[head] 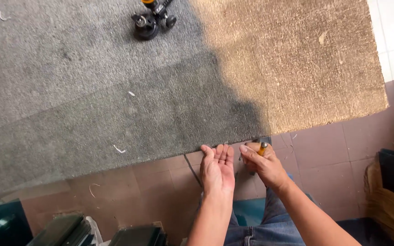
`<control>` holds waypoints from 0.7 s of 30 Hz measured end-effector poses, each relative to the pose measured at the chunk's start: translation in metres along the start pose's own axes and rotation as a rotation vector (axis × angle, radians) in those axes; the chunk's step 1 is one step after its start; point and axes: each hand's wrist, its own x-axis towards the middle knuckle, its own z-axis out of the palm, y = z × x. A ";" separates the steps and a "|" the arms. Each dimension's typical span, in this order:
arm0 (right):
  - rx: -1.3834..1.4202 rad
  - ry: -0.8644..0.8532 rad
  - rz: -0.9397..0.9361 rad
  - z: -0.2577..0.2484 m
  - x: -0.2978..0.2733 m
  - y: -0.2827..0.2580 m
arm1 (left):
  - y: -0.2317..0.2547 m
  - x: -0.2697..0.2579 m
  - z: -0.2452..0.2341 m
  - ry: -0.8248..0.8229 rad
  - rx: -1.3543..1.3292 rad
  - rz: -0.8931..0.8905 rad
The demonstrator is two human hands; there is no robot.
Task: Measuring and cutting a circular piece of glass using a circular glass cutter on a workshop table
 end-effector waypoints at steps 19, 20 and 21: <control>0.002 0.101 0.005 -0.044 -0.026 -0.074 | 0.010 -0.085 0.016 0.001 0.836 -0.248; 0.042 0.094 0.030 -0.042 -0.024 -0.075 | 0.006 -0.099 0.021 -0.076 0.959 -0.216; 0.082 0.088 0.055 -0.040 -0.023 -0.077 | 0.002 -0.114 0.025 -0.156 1.080 -0.181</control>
